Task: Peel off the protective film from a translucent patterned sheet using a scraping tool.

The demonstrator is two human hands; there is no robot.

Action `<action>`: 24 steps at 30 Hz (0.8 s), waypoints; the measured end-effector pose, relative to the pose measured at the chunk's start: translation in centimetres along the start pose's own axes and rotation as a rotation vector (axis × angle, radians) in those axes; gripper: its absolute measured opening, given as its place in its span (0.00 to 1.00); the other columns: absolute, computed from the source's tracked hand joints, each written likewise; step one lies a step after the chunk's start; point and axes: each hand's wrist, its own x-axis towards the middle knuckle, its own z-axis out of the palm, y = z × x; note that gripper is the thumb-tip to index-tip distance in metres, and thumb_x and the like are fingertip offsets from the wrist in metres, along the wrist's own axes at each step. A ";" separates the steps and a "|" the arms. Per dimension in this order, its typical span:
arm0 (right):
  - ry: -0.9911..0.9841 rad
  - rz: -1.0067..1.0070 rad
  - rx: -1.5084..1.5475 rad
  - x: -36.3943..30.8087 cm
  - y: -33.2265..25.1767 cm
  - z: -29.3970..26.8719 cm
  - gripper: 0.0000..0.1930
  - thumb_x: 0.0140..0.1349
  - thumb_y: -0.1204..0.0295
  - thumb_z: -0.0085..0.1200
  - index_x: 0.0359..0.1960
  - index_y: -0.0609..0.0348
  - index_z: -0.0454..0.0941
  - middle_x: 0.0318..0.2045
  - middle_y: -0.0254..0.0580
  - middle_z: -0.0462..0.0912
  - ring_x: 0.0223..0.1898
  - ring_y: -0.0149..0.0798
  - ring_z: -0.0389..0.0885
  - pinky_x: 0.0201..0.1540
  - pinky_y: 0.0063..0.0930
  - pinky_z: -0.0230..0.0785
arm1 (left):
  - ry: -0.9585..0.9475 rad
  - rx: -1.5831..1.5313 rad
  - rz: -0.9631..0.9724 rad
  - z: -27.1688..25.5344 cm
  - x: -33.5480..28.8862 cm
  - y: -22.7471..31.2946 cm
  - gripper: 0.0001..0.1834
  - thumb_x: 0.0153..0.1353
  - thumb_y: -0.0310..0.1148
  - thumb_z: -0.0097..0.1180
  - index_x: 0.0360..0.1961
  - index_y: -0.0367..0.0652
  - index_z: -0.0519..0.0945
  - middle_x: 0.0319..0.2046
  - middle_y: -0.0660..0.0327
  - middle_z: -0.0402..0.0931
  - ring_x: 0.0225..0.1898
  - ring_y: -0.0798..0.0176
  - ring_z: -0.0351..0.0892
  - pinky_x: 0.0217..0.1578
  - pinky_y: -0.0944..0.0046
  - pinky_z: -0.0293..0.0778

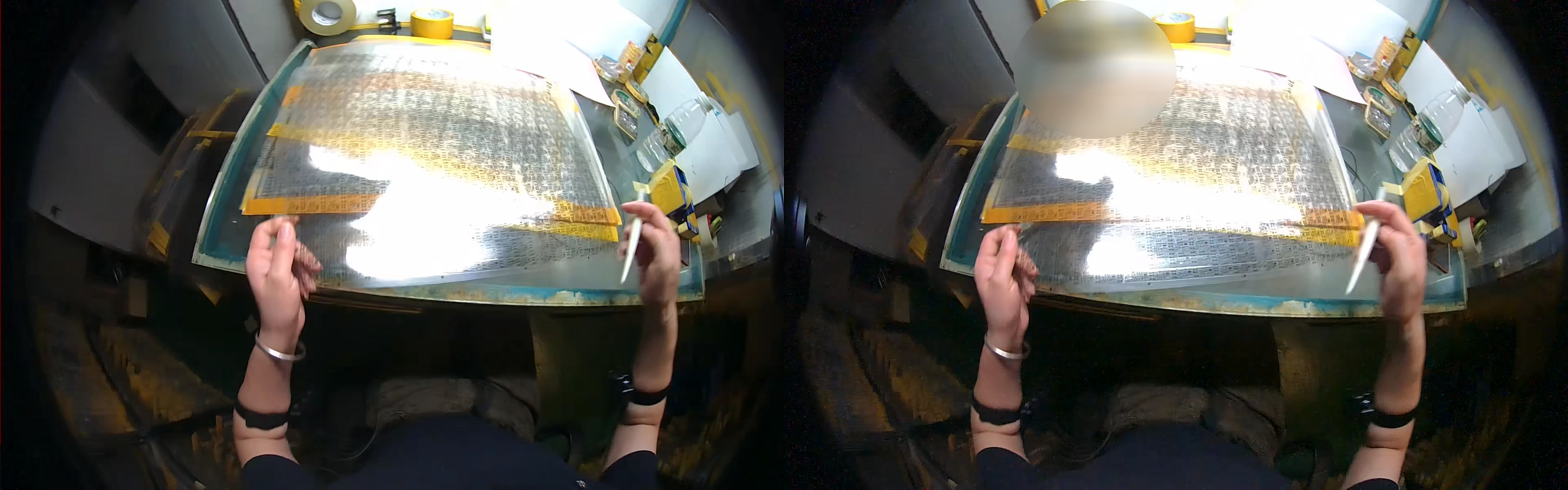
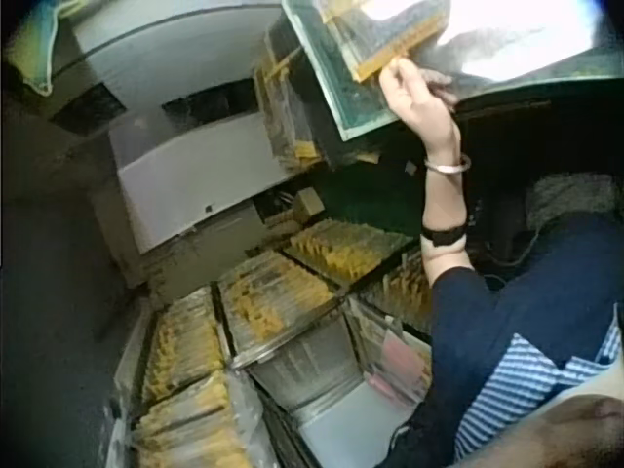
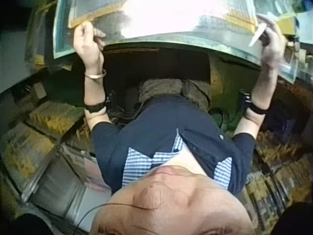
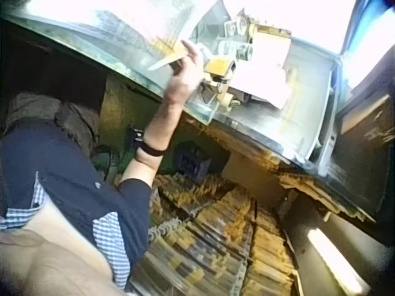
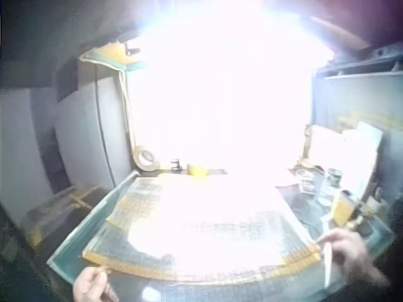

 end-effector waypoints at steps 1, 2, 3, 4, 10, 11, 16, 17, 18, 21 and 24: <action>-0.036 -0.028 -0.002 -0.7 0.1 1.7 0.19 0.62 0.72 0.38 0.50 0.68 0.75 0.29 0.37 0.77 0.29 0.27 0.75 0.35 0.20 0.69 | -0.035 -0.006 -0.070 -0.1 -1.2 0.6 0.11 0.75 0.37 0.43 0.48 0.41 0.70 0.20 0.67 0.72 0.14 0.79 0.64 0.12 0.79 0.58; -0.090 -0.071 -0.001 -0.9 1.1 3.1 0.20 0.59 0.77 0.39 0.53 0.67 0.73 0.31 0.38 0.77 0.32 0.29 0.75 0.40 0.22 0.70 | -0.105 -0.045 -0.108 -0.1 -2.3 0.6 0.11 0.75 0.37 0.42 0.49 0.40 0.68 0.22 0.63 0.76 0.14 0.77 0.69 0.12 0.79 0.61; -0.174 -0.172 0.035 -1.5 1.4 4.3 0.21 0.59 0.82 0.42 0.55 0.64 0.70 0.33 0.37 0.76 0.36 0.28 0.75 0.42 0.22 0.69 | -0.150 -0.016 -0.190 0.4 -3.1 0.7 0.11 0.75 0.37 0.42 0.49 0.40 0.68 0.24 0.59 0.79 0.16 0.74 0.72 0.13 0.79 0.64; -0.240 -0.146 0.042 -1.8 1.9 5.6 0.21 0.60 0.83 0.48 0.57 0.61 0.67 0.33 0.35 0.74 0.37 0.26 0.74 0.43 0.21 0.68 | -0.182 0.031 -0.265 0.6 -4.1 0.9 0.12 0.74 0.37 0.43 0.49 0.40 0.67 0.26 0.56 0.81 0.17 0.72 0.75 0.14 0.78 0.66; -0.217 -0.100 0.059 -1.2 3.8 9.3 0.09 0.69 0.68 0.55 0.42 0.60 0.73 0.29 0.31 0.75 0.33 0.22 0.71 0.37 0.19 0.66 | -0.292 0.536 -0.269 -3.0 -5.3 2.7 0.07 0.65 0.29 0.60 0.33 0.38 0.75 0.23 0.64 0.79 0.23 0.76 0.77 0.23 0.76 0.71; -0.203 -0.125 0.050 -0.9 4.4 9.3 0.10 0.72 0.65 0.50 0.41 0.59 0.73 0.29 0.31 0.76 0.34 0.22 0.73 0.39 0.19 0.67 | -0.271 0.517 -0.143 -3.0 -5.2 2.7 0.07 0.63 0.28 0.62 0.31 0.38 0.76 0.22 0.66 0.78 0.23 0.76 0.76 0.24 0.76 0.70; -0.214 -0.117 0.196 -1.2 4.6 9.1 0.10 0.74 0.66 0.47 0.41 0.61 0.74 0.32 0.35 0.78 0.35 0.25 0.76 0.41 0.21 0.70 | -0.779 0.731 0.653 0.9 -3.4 4.9 0.31 0.43 0.40 0.77 0.46 0.37 0.80 0.44 0.52 0.81 0.45 0.52 0.81 0.48 0.56 0.75; -0.212 -0.122 0.226 -1.4 4.5 8.9 0.10 0.74 0.66 0.47 0.42 0.61 0.74 0.32 0.35 0.78 0.35 0.26 0.76 0.41 0.21 0.71 | -0.869 0.804 0.663 1.8 -3.5 4.9 0.38 0.41 0.44 0.77 0.52 0.37 0.77 0.51 0.49 0.76 0.53 0.48 0.76 0.55 0.51 0.70; -0.209 -0.132 0.260 -1.4 4.5 8.8 0.10 0.74 0.66 0.47 0.42 0.62 0.74 0.32 0.36 0.79 0.35 0.26 0.77 0.41 0.22 0.71 | -0.958 0.881 0.677 2.3 -3.6 4.8 0.45 0.40 0.48 0.77 0.57 0.36 0.74 0.59 0.46 0.72 0.61 0.45 0.71 0.62 0.47 0.64; -0.173 -0.136 0.326 -1.5 4.5 8.7 0.11 0.74 0.66 0.46 0.42 0.63 0.74 0.32 0.37 0.79 0.35 0.28 0.77 0.41 0.23 0.72 | -1.020 1.035 0.658 2.8 -4.0 3.6 0.47 0.41 0.44 0.76 0.63 0.39 0.71 0.66 0.45 0.63 0.69 0.44 0.61 0.68 0.42 0.55; -0.151 -0.204 0.341 -1.5 4.9 8.5 0.20 0.76 0.59 0.41 0.50 0.65 0.73 0.36 0.42 0.79 0.37 0.30 0.79 0.42 0.26 0.74 | -0.991 1.092 0.647 2.5 -4.5 3.2 0.44 0.44 0.41 0.73 0.64 0.41 0.70 0.68 0.46 0.61 0.70 0.44 0.59 0.70 0.41 0.51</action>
